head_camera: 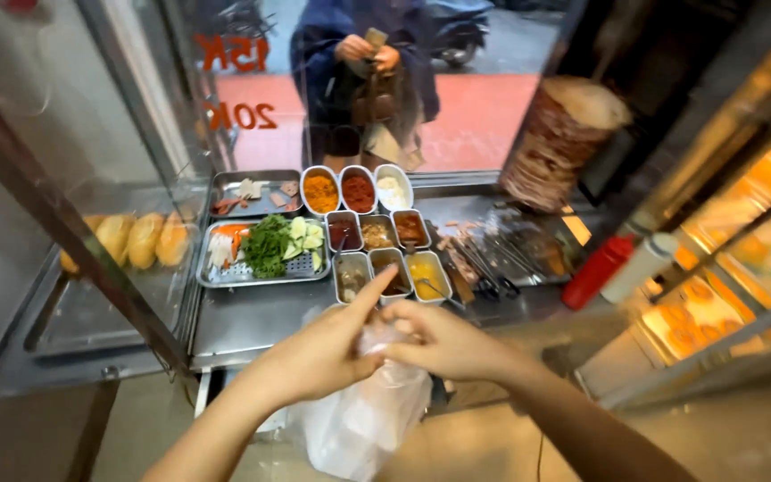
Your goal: The person holds an open styrofoam takeout box and uses tongs to add pickled vegetables, meat and other toppings from trays, then squeezes red and white sauces over the food. They close the box, place it in a plastic bag, and hand the bag to the customer at the stall window.
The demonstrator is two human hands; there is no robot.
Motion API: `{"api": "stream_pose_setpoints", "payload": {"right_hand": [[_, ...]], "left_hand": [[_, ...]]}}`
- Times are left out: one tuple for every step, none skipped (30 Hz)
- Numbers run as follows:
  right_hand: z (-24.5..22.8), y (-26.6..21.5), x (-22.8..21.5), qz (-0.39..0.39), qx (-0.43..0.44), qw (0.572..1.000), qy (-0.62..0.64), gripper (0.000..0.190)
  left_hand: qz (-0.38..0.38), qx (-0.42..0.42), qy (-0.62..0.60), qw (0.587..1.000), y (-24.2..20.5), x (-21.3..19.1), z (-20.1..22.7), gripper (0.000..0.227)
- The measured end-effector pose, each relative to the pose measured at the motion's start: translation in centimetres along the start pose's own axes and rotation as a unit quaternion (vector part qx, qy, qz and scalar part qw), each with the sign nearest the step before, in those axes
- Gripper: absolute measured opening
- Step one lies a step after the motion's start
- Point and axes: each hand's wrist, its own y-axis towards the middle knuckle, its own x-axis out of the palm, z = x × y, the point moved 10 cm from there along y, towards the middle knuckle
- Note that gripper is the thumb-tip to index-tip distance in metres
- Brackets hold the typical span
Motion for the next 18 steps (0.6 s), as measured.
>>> {"api": "stream_pose_setpoints", "payload": {"right_hand": [[-1.1,-1.4,-0.1,0.014,-0.003,1.000,0.002,0.048],[-1.0,-3.0,-0.4,0.050,0.052,0.997,-0.042,0.044],[-0.9,-4.9,-0.8,0.084,0.109,0.987,-0.084,0.040],[-2.5,-6.3,-0.8,0.097,0.109,0.986,-0.082,0.040],[-4.6,-7.7,-1.0,0.114,0.091,0.975,-0.168,0.039],[-6.7,-9.2,-1.3,0.126,0.076,0.956,-0.255,0.037],[-6.7,-10.6,-1.5,0.135,0.078,0.955,-0.253,0.037],[-7.4,-12.3,-2.4,0.177,0.066,0.917,-0.351,0.037],[-8.2,-14.1,-3.1,0.215,0.055,0.868,-0.445,0.037],[-7.5,-16.0,-4.0,0.222,0.059,0.867,-0.442,0.037],[-9.1,-18.5,-5.1,0.289,-0.030,0.833,-0.472,0.034],[-10.5,-21.5,-6.0,0.353,-0.119,0.783,-0.498,0.032],[-10.3,-23.3,-7.0,0.362,-0.116,0.779,-0.498,0.032],[-6.6,-25.2,-10.5,0.385,-0.020,0.897,-0.216,0.035],[-2.2,-26.9,-11.5,0.366,0.073,0.923,0.091,0.038],[-2.5,-28.6,-12.8,0.371,0.071,0.922,0.089,0.038],[-2.2,-30.6,-14.4,0.401,0.045,0.895,0.191,0.035],[-1.9,-32.9,-16.0,0.424,0.021,0.858,0.288,0.033]], "left_hand": [[-0.011,0.006,0.007,1.000,0.2,0.2,0.6,0.107],[-0.009,0.033,0.009,0.999,0.3,0.2,1.6,0.107],[-0.007,0.060,0.010,0.998,0.4,0.4,2.6,0.106],[-0.018,0.067,0.014,0.997,1.0,1.0,3.0,0.106],[-0.027,0.087,0.014,0.996,1.7,1.6,3.7,0.103],[-0.034,0.106,0.012,0.994,2.4,2.3,4.4,0.100],[-0.041,0.111,0.014,0.993,3.2,3.4,5.0,0.100],[-0.058,0.114,-0.017,0.992,4.0,4.7,5.7,0.093],[-0.074,0.117,-0.048,0.989,4.8,6.1,6.4,0.087],[-0.083,0.119,-0.046,0.988,6.1,8.2,6.6,0.087],[-0.095,0.112,-0.142,0.979,7.5,10.2,6.9,0.079],[-0.107,0.106,-0.234,0.961,9.1,12.2,7.3,0.070],[-0.115,0.109,-0.229,0.960,10.5,14.2,8.7,0.070],[-0.114,0.080,-0.310,0.940,12.3,16.2,9.8,0.063],[-0.113,0.048,-0.389,0.913,14.2,18.3,10.8,0.055],[-0.118,0.052,-0.386,0.913,16.2,20.3,12.5,0.055],[-0.112,0.041,-0.419,0.900,18.4,22.3,13.9,0.051],[-0.104,0.028,-0.453,0.885,20.6,24.6,15.3,0.046]]}}
